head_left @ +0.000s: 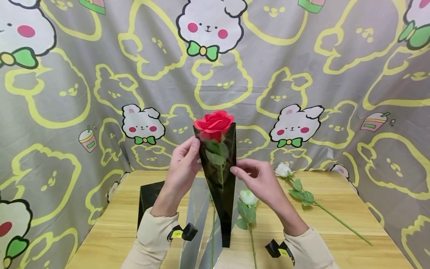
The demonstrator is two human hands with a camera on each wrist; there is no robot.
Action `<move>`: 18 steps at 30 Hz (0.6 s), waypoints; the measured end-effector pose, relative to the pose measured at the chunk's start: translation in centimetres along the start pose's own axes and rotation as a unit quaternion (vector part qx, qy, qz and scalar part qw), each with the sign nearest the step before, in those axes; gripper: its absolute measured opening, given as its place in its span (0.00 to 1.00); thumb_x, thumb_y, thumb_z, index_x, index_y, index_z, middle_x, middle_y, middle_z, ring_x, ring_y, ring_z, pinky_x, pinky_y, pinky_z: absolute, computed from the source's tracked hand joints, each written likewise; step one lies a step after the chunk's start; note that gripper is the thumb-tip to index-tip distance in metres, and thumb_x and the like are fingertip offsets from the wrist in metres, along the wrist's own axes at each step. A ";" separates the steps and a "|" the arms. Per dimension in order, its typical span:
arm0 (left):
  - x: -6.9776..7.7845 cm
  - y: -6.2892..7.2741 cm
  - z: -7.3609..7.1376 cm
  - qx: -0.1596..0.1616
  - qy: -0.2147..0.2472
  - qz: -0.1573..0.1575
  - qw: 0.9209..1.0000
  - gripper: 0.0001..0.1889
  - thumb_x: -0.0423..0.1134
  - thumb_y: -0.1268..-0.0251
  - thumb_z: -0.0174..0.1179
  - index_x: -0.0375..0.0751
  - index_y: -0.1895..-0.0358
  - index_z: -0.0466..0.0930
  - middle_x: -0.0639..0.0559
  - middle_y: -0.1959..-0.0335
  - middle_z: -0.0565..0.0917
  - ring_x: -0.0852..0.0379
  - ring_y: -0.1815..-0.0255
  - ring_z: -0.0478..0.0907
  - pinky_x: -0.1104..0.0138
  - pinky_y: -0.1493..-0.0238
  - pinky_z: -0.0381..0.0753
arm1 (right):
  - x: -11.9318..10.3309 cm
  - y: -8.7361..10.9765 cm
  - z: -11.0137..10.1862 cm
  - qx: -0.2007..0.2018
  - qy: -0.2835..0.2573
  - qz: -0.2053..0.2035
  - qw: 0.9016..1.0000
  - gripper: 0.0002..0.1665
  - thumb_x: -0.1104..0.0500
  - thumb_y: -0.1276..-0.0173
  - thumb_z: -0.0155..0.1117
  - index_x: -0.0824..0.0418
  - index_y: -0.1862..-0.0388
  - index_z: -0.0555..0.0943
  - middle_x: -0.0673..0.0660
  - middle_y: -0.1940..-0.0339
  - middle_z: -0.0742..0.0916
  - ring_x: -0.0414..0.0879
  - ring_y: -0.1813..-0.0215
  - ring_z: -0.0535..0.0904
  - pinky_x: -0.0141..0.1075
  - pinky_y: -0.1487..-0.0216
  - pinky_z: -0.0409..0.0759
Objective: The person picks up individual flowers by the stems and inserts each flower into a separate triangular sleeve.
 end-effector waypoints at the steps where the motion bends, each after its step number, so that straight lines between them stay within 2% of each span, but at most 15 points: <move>1: 0.0 0.0 0.1 0.002 -0.004 0.000 1.000 0.16 0.41 0.15 0.45 0.42 0.38 0.78 0.48 0.46 0.81 0.53 0.47 0.78 0.59 0.52 0.82 | -0.3 -0.2 -0.2 0.012 -0.005 -0.008 1.000 0.13 0.59 0.28 0.70 0.64 0.49 0.88 0.57 0.55 0.90 0.47 0.60 0.88 0.39 0.56 0.87; 4: 0.1 0.0 0.4 0.001 -0.010 -0.009 1.000 0.18 0.41 0.14 0.45 0.38 0.33 0.75 0.48 0.44 0.81 0.53 0.45 0.77 0.58 0.51 0.82 | -1.5 -1.0 -0.7 0.063 -0.045 -0.045 0.996 0.15 0.61 0.27 0.69 0.67 0.46 0.87 0.59 0.54 0.90 0.50 0.61 0.89 0.40 0.56 0.87; 6: 0.2 -0.1 0.6 -0.011 -0.013 -0.015 1.000 0.21 0.41 0.14 0.44 0.38 0.28 0.70 0.46 0.39 0.79 0.52 0.41 0.76 0.56 0.48 0.82 | -2.2 -1.6 -0.8 0.090 -0.067 -0.074 0.991 0.13 0.63 0.28 0.69 0.68 0.48 0.87 0.61 0.56 0.90 0.52 0.64 0.89 0.41 0.59 0.87; 9: 0.4 -0.1 0.8 -0.029 -0.021 -0.024 0.999 0.23 0.41 0.13 0.42 0.38 0.24 0.65 0.44 0.32 0.74 0.51 0.34 0.72 0.53 0.41 0.80 | -3.0 -2.1 -0.7 0.111 -0.065 -0.103 0.986 0.10 0.65 0.29 0.70 0.69 0.53 0.89 0.61 0.59 0.91 0.53 0.65 0.89 0.41 0.63 0.87; 11: 0.4 -0.1 0.9 -0.036 -0.020 -0.031 0.999 0.24 0.41 0.13 0.41 0.39 0.22 0.63 0.44 0.30 0.72 0.50 0.31 0.70 0.52 0.39 0.78 | -3.3 -2.2 -0.5 0.123 -0.062 -0.113 0.984 0.08 0.65 0.30 0.71 0.69 0.55 0.89 0.61 0.60 0.91 0.51 0.67 0.89 0.41 0.65 0.87; 15: 0.7 -0.1 0.9 -0.041 0.001 -0.040 0.998 0.24 0.42 0.13 0.40 0.43 0.21 0.61 0.45 0.27 0.69 0.50 0.29 0.68 0.52 0.40 0.78 | -3.3 -2.2 -0.5 0.149 -0.071 -0.118 0.979 0.07 0.66 0.31 0.72 0.67 0.57 0.90 0.60 0.61 0.91 0.47 0.66 0.88 0.41 0.66 0.87; 18: 0.8 -0.1 0.9 -0.045 0.006 -0.038 0.998 0.25 0.42 0.13 0.40 0.43 0.20 0.60 0.46 0.26 0.68 0.49 0.28 0.66 0.51 0.40 0.78 | -3.5 -2.2 -0.6 0.143 -0.075 -0.117 0.980 0.07 0.65 0.31 0.71 0.67 0.57 0.89 0.60 0.60 0.90 0.46 0.63 0.88 0.41 0.66 0.87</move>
Point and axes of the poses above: each hand's wrist, its own y-axis away from the middle knuckle, its own z-axis out of the palm, x = y × z, the point moved 1 cm from there along -y, towards the middle knuckle
